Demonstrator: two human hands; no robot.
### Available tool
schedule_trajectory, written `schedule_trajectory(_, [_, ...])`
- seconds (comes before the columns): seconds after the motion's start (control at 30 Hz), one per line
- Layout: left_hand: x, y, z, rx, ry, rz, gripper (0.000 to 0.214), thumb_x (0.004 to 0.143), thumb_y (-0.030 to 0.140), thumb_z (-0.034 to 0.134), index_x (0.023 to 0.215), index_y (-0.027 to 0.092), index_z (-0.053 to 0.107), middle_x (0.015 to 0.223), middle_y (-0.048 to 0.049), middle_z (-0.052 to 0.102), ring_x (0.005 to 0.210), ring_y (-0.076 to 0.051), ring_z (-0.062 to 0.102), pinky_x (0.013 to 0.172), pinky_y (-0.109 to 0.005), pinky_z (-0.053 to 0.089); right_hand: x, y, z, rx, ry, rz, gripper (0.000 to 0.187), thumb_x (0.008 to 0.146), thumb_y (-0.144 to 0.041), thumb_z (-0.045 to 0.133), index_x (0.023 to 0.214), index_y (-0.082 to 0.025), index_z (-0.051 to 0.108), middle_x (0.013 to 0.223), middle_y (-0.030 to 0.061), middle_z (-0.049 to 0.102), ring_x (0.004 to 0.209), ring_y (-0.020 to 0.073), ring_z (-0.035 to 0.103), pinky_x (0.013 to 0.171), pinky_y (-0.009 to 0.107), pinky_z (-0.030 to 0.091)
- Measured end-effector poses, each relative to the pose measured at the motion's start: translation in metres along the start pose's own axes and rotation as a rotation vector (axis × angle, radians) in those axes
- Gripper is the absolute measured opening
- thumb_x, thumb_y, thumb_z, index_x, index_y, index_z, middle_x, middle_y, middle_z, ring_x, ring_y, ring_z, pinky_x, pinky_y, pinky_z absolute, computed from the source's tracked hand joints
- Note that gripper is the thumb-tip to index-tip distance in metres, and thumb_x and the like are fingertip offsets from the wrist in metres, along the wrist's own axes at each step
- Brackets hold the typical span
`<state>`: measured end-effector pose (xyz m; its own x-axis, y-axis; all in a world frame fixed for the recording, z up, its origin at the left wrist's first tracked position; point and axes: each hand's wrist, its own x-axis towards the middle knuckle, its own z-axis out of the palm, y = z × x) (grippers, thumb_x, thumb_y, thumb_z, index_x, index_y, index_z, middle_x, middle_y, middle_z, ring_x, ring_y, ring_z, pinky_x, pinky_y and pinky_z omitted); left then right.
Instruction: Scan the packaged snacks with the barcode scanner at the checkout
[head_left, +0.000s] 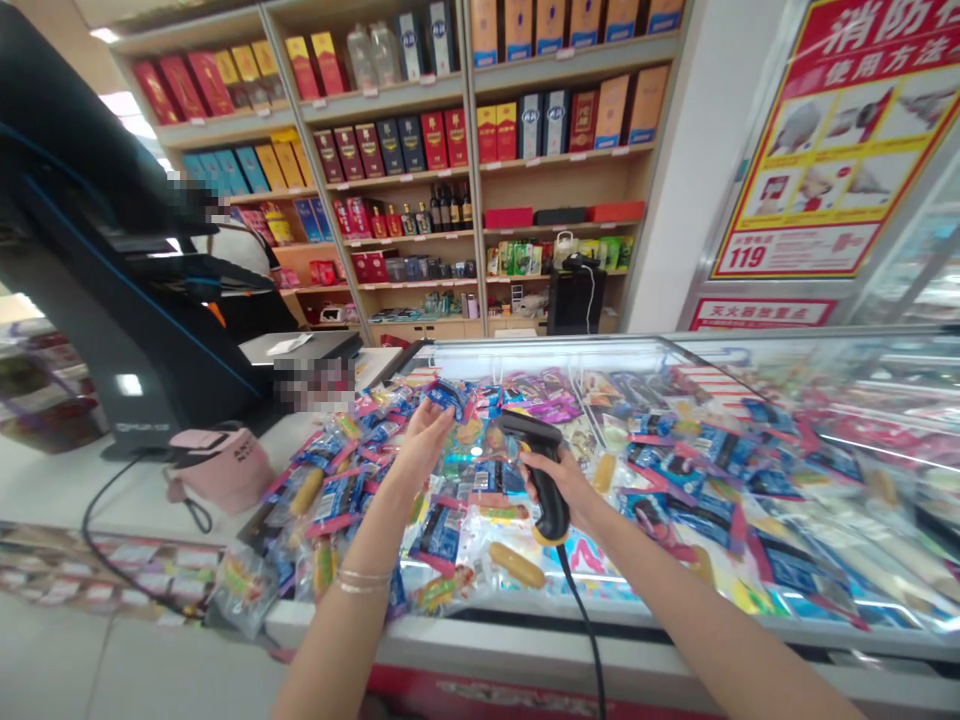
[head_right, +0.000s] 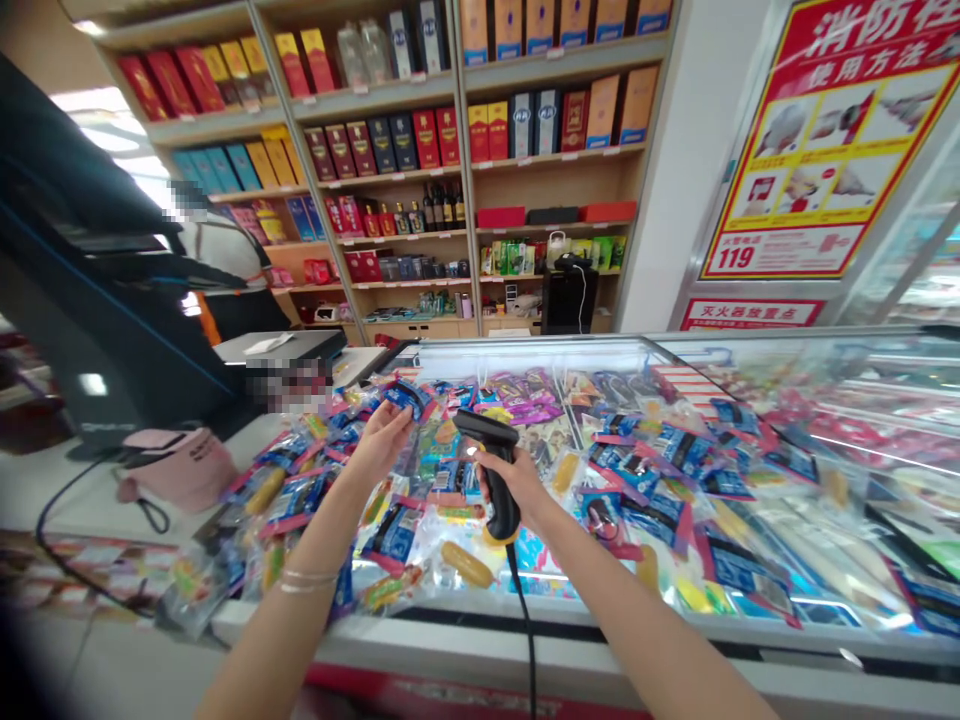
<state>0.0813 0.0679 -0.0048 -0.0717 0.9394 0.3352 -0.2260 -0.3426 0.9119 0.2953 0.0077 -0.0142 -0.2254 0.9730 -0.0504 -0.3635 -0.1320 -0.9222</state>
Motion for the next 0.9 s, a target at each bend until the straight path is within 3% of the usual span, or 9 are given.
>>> schedule_trajectory(0.17, [-0.002,-0.006,-0.004,0.153,-0.030,0.113,0.062,0.067,0.036,0.075,0.120,0.026,0.045,0.128,-0.0072,0.059,0.116,-0.020,0.057,0.100,-0.035,0.045,-0.004,-0.003,0.000,0.042,-0.033,0.014,0.031,0.062,-0.039,0.079,0.065,-0.016,0.059,0.055,-0.0016,0.058,0.038,0.0093,0.050,0.037,0.022,0.041])
schedule_trajectory(0.3, [-0.005,-0.002,-0.005,0.239,-0.084,0.194,0.057,0.072,0.030,0.070,0.122,0.024,0.044,0.137,-0.0099,0.052,0.126,-0.022,0.051,0.107,-0.038,0.039,-0.004,-0.004,-0.001,0.054,-0.065,-0.012,0.030,0.062,-0.038,0.079,0.069,-0.016,0.060,0.055,-0.0022,0.058,0.038,0.0095,0.050,0.035,0.021,0.039])
schedule_trajectory(0.5, [-0.009,0.009,0.000,0.272,-0.177,0.200,0.050,0.072,0.029,0.070,0.114,0.023,0.042,0.140,-0.0135,0.050,0.128,-0.024,0.049,0.108,-0.041,0.039,-0.004,-0.005,-0.001,0.027,-0.075,-0.018,0.028,0.064,-0.038,0.077,0.063,-0.016,0.060,0.050,-0.0015,0.056,0.035,0.0095,0.049,0.034,0.021,0.037])
schedule_trajectory(0.9, [-0.004,0.003,-0.004,0.201,-0.222,0.224,0.051,0.070,0.021,0.074,0.111,0.023,0.043,0.138,-0.0119,0.051,0.131,-0.024,0.046,0.110,-0.041,0.034,-0.001,-0.004,-0.001,-0.037,-0.043,-0.010,0.028,0.064,-0.039,0.074,0.059,-0.016,0.058,0.046,-0.0009,0.055,0.035,0.0098,0.047,0.035,0.022,0.037])
